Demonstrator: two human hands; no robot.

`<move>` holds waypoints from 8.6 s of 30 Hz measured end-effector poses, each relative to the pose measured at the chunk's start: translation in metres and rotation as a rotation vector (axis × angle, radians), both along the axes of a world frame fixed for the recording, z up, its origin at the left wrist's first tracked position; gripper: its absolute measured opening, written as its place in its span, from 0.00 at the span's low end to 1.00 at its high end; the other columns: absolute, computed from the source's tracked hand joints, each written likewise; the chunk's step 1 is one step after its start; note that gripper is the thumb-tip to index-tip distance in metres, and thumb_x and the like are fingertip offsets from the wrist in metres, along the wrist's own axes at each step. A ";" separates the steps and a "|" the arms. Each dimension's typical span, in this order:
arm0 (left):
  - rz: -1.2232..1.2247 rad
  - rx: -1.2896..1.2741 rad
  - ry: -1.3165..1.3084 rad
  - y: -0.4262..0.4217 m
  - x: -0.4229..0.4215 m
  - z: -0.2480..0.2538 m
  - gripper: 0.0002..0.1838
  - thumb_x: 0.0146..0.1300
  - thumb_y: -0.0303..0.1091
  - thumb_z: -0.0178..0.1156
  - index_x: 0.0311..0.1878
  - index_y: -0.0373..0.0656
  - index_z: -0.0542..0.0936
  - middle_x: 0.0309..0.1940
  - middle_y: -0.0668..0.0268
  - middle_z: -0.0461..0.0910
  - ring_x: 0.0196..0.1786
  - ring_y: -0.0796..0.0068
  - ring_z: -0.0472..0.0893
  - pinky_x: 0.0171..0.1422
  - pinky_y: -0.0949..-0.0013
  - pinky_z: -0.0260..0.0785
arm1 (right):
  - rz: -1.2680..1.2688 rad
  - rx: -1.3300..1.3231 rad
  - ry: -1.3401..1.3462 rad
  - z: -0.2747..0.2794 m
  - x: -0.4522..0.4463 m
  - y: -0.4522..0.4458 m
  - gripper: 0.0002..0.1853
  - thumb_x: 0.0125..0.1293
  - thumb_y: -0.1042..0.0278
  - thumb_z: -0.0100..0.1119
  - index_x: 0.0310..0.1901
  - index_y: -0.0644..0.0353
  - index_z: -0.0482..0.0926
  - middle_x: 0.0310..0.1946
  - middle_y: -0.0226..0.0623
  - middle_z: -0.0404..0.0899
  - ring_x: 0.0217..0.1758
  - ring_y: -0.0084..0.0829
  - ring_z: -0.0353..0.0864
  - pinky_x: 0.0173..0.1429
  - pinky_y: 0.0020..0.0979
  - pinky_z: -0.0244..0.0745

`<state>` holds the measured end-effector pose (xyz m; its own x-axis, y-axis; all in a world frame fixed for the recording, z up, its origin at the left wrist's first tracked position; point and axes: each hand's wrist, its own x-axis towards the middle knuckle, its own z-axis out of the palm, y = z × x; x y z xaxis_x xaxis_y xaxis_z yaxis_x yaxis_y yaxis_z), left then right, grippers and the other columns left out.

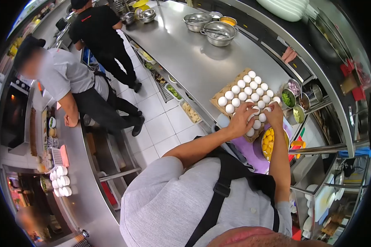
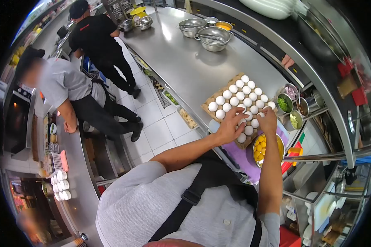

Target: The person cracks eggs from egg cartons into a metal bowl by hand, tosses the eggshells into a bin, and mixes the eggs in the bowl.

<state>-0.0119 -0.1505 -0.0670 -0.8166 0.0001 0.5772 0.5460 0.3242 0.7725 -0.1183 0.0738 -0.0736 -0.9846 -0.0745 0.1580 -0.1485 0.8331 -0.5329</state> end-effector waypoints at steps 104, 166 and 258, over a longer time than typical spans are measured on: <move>-0.823 0.214 -0.822 0.143 0.005 0.045 0.13 0.68 0.37 0.73 0.47 0.36 0.88 0.38 0.67 0.87 0.39 0.82 0.83 0.45 0.77 0.76 | -0.172 -0.487 0.047 0.083 0.234 0.085 0.27 0.68 0.75 0.70 0.68 0.59 0.78 0.59 0.38 0.82 0.55 0.28 0.83 0.56 0.30 0.81; -0.430 -0.299 -0.388 0.121 -0.105 0.062 0.16 0.64 0.34 0.72 0.53 0.39 0.86 0.39 0.58 0.89 0.38 0.67 0.87 0.46 0.69 0.79 | -0.420 -0.690 0.277 0.099 0.253 0.095 0.26 0.67 0.78 0.65 0.67 0.55 0.79 0.61 0.37 0.82 0.58 0.29 0.83 0.59 0.29 0.80; -0.180 -0.330 -0.339 0.116 -0.137 0.070 0.22 0.53 0.37 0.78 0.48 0.37 0.83 0.39 0.56 0.89 0.40 0.70 0.88 0.47 0.68 0.80 | -0.295 -0.617 0.201 0.076 0.221 0.081 0.21 0.69 0.75 0.66 0.63 0.57 0.82 0.51 0.40 0.85 0.43 0.34 0.84 0.52 0.33 0.81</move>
<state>-0.1488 -0.0348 0.0030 -0.9283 0.2957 0.2253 0.3521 0.5048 0.7882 0.1029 0.1552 0.0026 -0.8973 0.3519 0.2664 -0.1086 0.4091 -0.9060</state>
